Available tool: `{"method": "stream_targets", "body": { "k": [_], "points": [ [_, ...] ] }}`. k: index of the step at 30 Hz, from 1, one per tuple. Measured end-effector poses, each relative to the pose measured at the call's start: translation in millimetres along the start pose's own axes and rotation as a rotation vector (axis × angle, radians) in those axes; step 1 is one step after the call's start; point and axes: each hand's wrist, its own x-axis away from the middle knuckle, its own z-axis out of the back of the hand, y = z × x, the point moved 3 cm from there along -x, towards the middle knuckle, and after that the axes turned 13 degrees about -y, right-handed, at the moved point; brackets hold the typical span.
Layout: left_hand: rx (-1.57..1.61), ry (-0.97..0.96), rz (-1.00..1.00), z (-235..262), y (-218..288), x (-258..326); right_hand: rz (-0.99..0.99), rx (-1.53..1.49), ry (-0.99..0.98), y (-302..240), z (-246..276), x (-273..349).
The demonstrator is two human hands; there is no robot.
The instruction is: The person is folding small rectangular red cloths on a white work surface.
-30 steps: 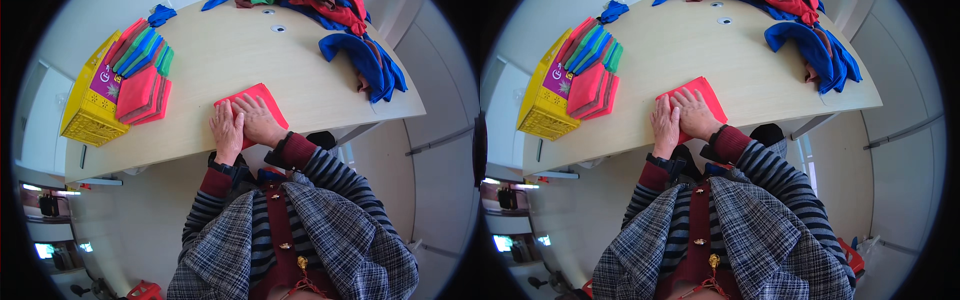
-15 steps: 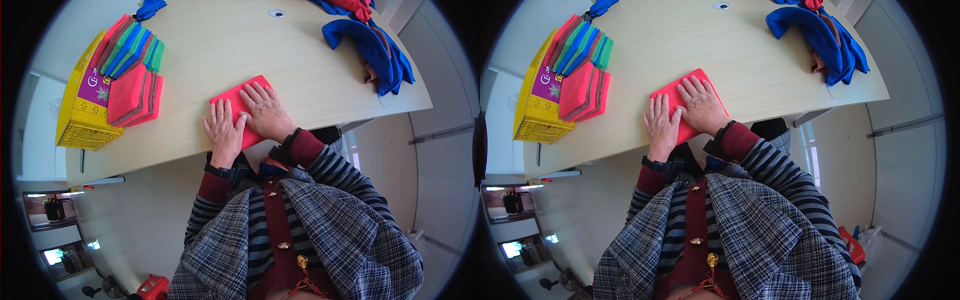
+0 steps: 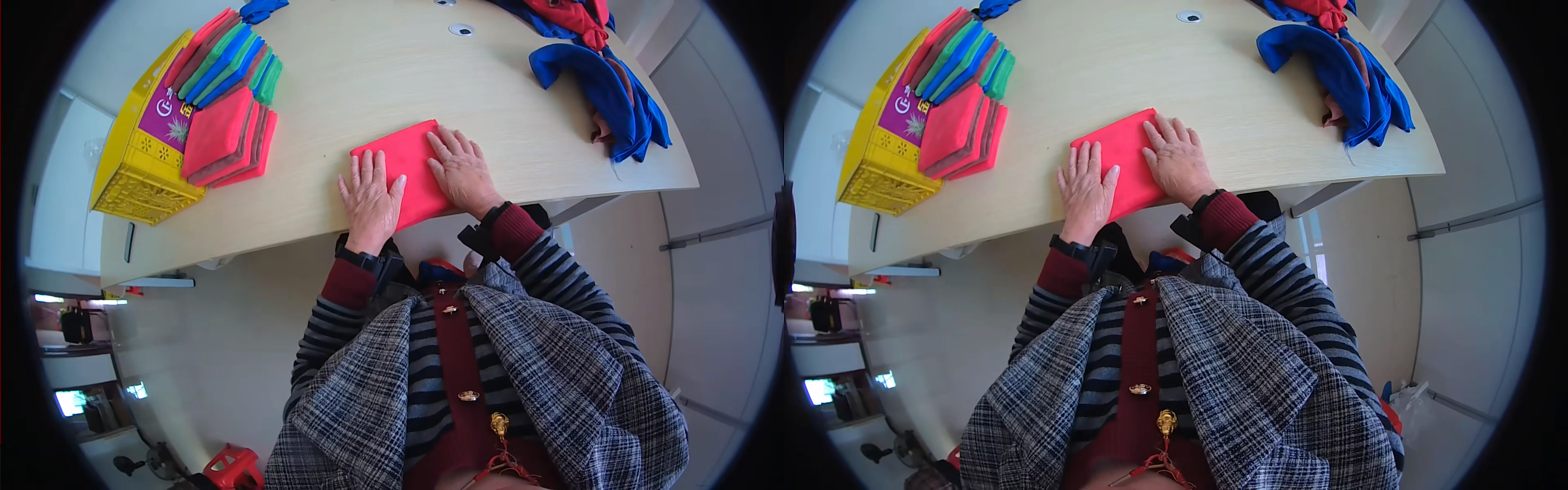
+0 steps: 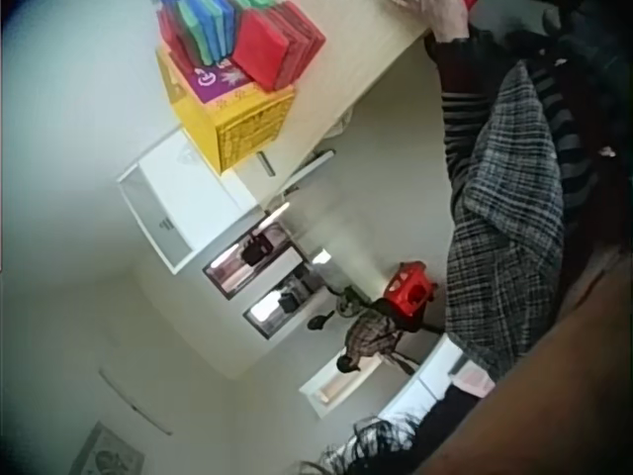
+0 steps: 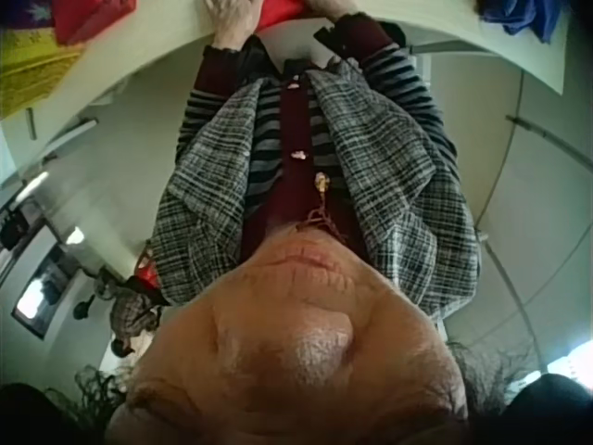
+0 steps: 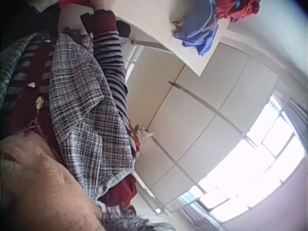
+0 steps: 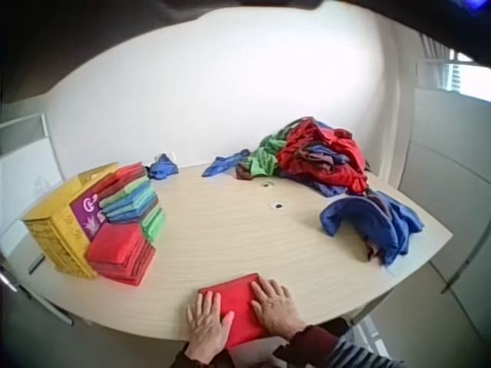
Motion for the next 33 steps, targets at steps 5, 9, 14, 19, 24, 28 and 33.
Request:
{"method": "stream_targets", "body": {
  "k": [5,9,14,19,24,28,33],
  "points": [
    [0.024,-0.024,0.031,2.9,-3.2,3.1,-0.034,-0.049,-0.038,9.9,8.3,13.8],
    [0.023,0.052,-0.009,3.0,-4.0,16.6,-0.001,0.150,0.135,6.0,20.1,25.6],
    [-0.035,0.123,-0.120,-1.0,12.9,44.3,0.150,-0.056,0.075,-41.8,20.8,22.3],
    [-0.041,0.137,-0.163,-6.4,7.5,60.5,0.350,0.048,-0.008,-74.2,-4.7,15.2],
    [-0.079,0.152,-0.202,-7.6,2.3,65.9,0.252,0.019,-0.008,-56.9,-9.9,14.3],
    [-0.100,0.152,-0.210,-8.7,0.3,64.5,0.187,0.039,-0.020,-43.6,-9.0,14.0],
    [-0.112,0.160,-0.205,-9.0,0.9,64.5,0.116,0.053,-0.032,-27.9,-0.7,16.7]
  ]
}}
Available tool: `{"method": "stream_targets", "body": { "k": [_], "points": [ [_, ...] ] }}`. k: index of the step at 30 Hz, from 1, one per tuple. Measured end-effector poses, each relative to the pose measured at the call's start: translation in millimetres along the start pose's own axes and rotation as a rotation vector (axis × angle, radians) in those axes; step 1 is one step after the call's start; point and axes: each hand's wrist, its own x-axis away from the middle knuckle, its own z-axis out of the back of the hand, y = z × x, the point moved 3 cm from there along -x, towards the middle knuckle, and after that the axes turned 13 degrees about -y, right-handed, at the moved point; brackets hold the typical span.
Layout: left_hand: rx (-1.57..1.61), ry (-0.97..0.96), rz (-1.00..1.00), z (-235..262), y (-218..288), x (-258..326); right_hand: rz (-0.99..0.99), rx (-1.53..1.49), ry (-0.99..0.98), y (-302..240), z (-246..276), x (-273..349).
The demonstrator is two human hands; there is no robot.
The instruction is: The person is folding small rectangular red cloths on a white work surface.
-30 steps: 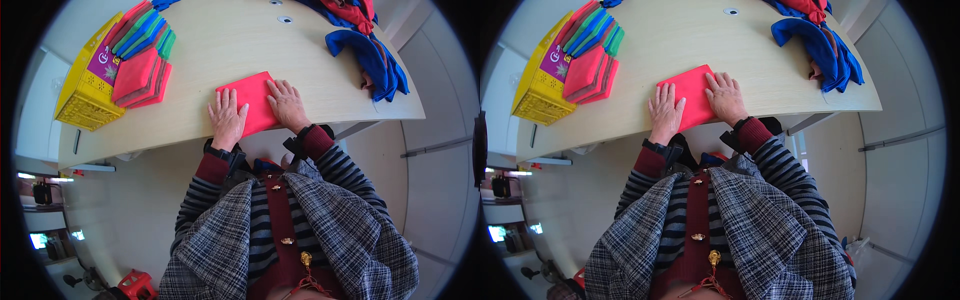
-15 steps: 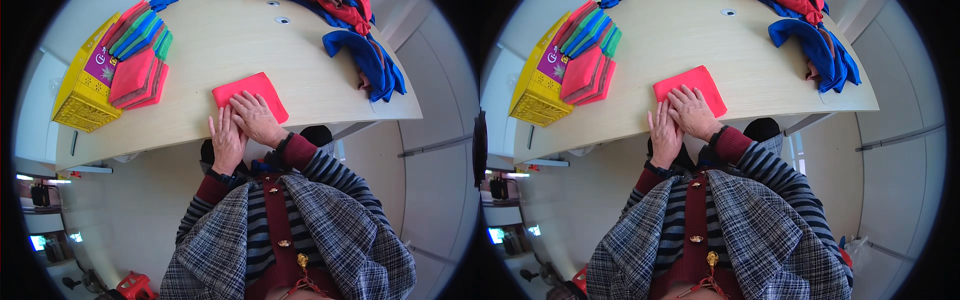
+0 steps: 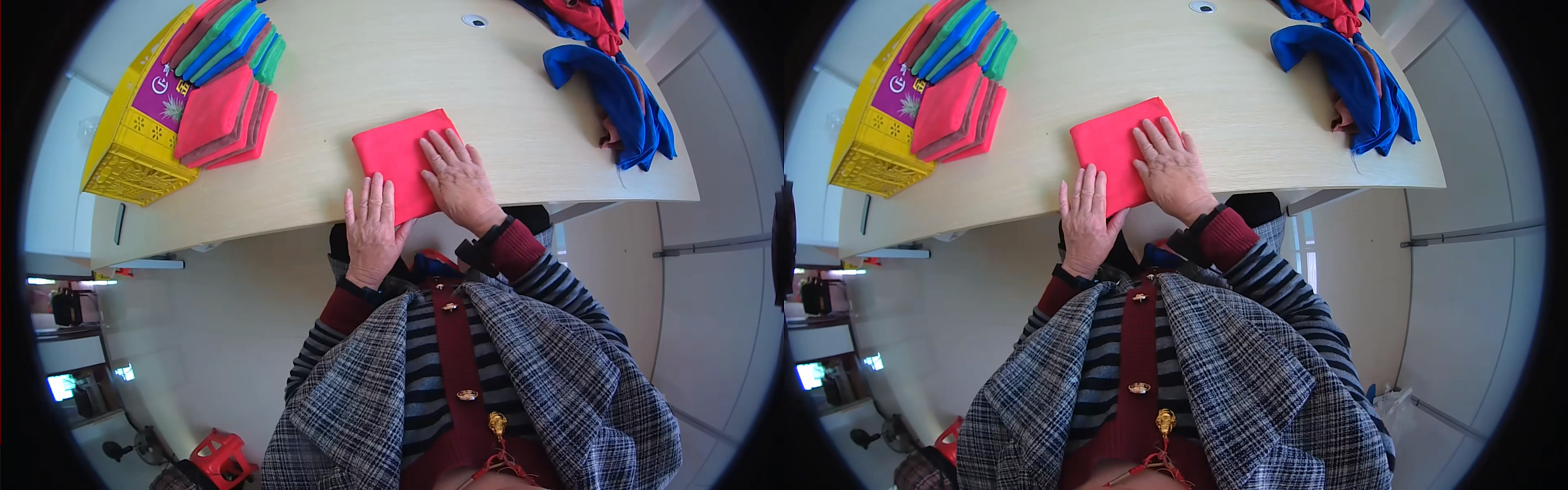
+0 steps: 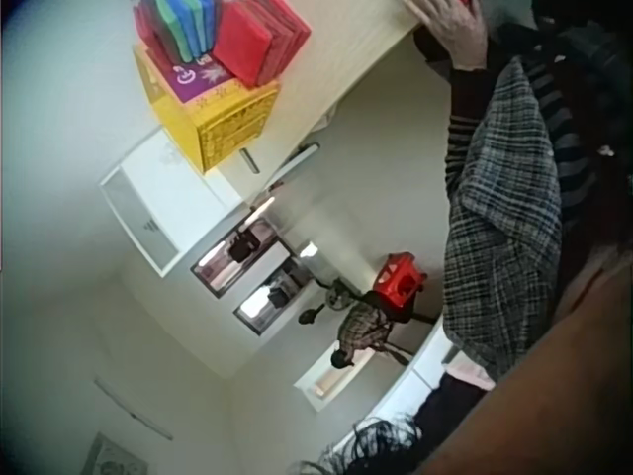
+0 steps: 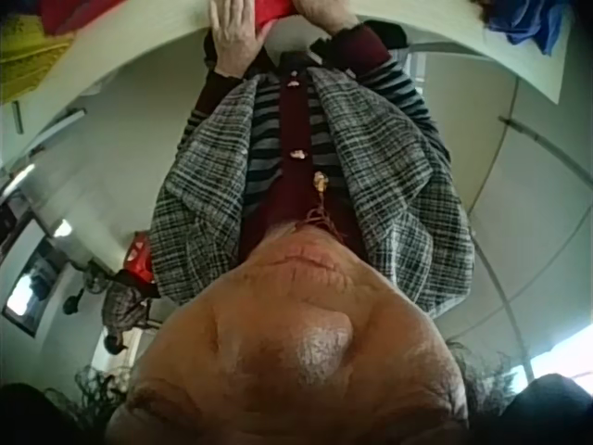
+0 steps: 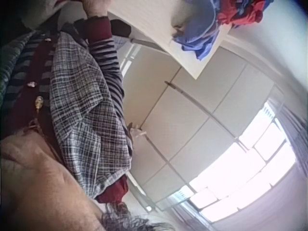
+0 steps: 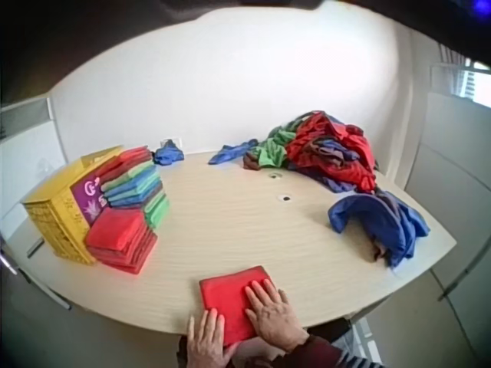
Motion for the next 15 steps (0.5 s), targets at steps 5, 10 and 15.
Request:
{"method": "stream_targets", "body": {
  "k": [5,10,15],
  "points": [
    [0.032,0.002,0.004,2.4,1.7,0.5,-0.096,-0.045,-0.026,18.7,4.5,8.4],
    [-0.026,-0.042,0.020,4.8,4.4,2.2,-0.168,-0.056,-0.010,36.3,2.9,13.9],
    [-0.093,-0.090,0.019,5.2,4.4,3.3,-0.180,0.123,0.019,38.2,18.0,5.1]
  ]
}}
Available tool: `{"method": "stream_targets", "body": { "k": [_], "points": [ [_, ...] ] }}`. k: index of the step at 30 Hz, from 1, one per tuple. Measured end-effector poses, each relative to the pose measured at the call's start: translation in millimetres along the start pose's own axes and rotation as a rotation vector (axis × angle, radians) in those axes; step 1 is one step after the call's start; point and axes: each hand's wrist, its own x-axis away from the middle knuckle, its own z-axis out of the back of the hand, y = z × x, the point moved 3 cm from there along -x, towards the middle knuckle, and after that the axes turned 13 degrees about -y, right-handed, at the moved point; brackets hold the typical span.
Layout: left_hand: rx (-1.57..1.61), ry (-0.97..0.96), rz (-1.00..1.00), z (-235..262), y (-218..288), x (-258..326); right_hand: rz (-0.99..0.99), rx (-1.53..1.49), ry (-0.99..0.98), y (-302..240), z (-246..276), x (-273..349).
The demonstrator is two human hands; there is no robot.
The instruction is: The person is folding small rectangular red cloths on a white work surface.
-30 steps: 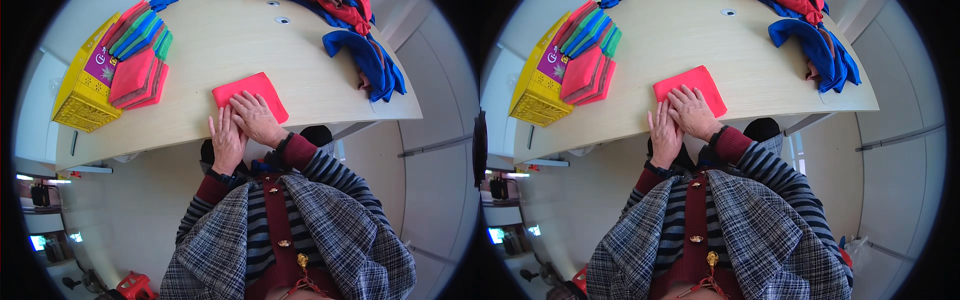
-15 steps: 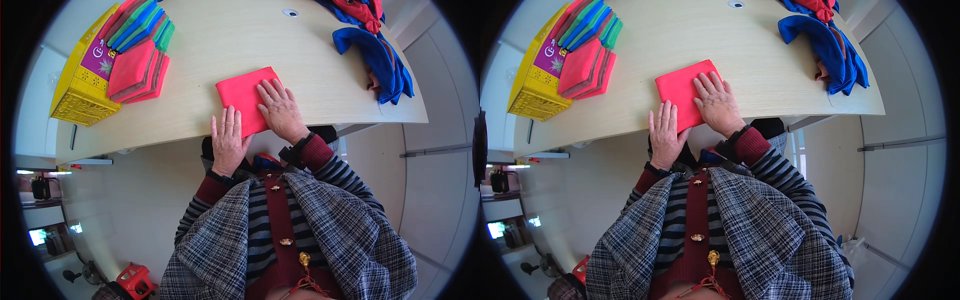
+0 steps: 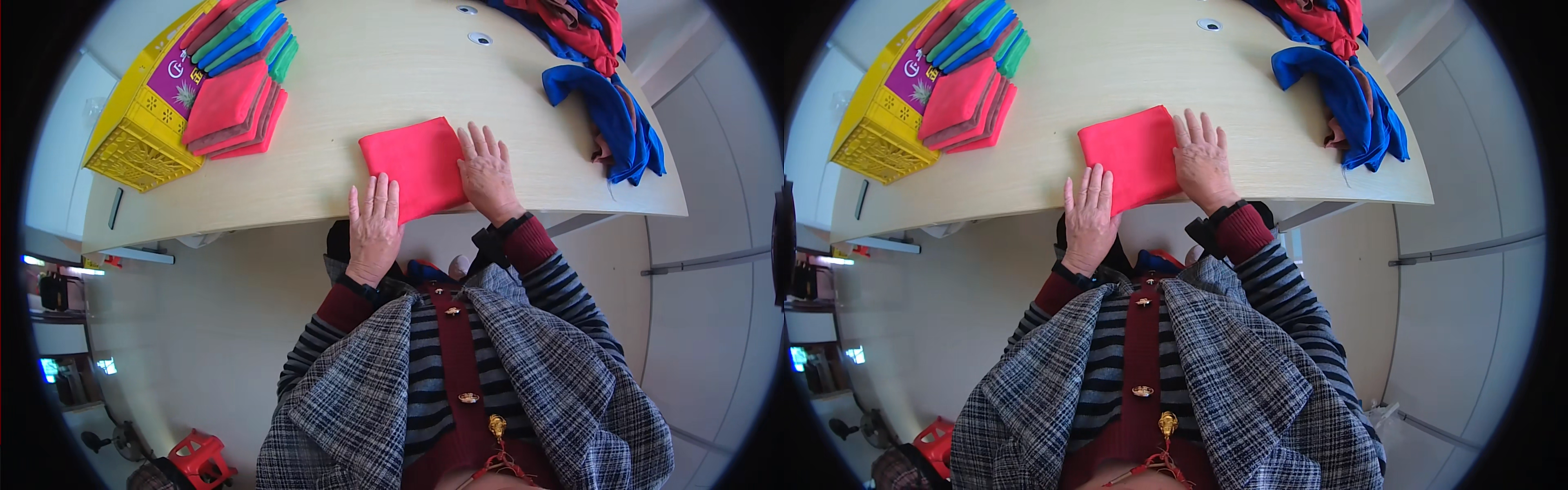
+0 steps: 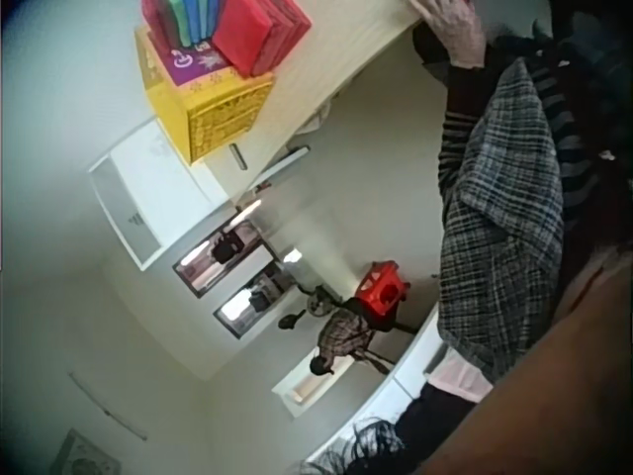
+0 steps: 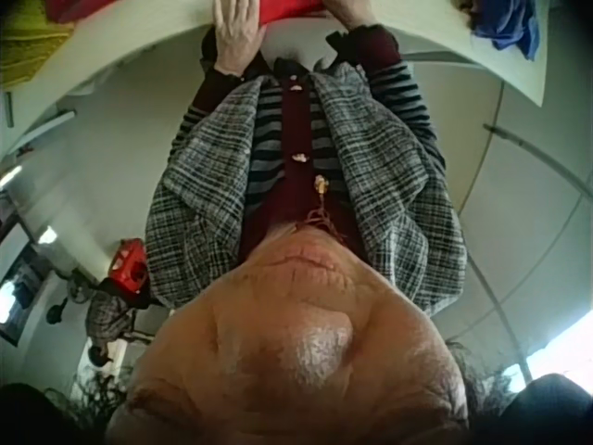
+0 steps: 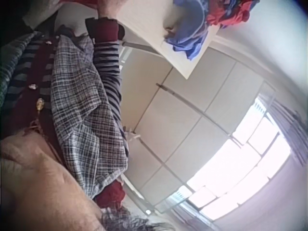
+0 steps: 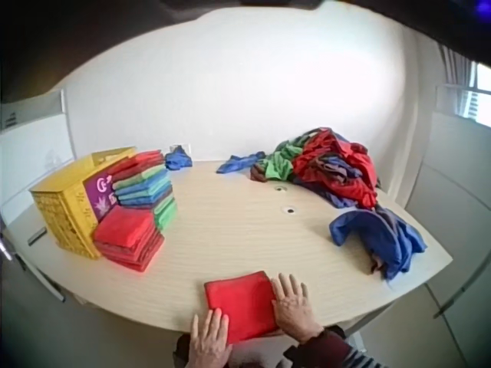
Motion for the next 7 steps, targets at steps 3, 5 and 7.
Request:
{"method": "stream_targets", "body": {
  "k": [3,5,7],
  "points": [
    [0.068,0.026,-0.001,-2.5,-2.5,1.8,0.120,-0.033,0.025,-25.5,13.8,-7.0],
    [0.100,0.032,-0.006,-1.0,-2.9,2.8,0.122,-0.067,-0.008,-34.7,8.8,-11.5],
    [0.211,0.001,-0.015,6.1,-3.3,3.5,0.124,-0.136,-0.076,-42.5,-2.3,-16.8]
  ]
}}
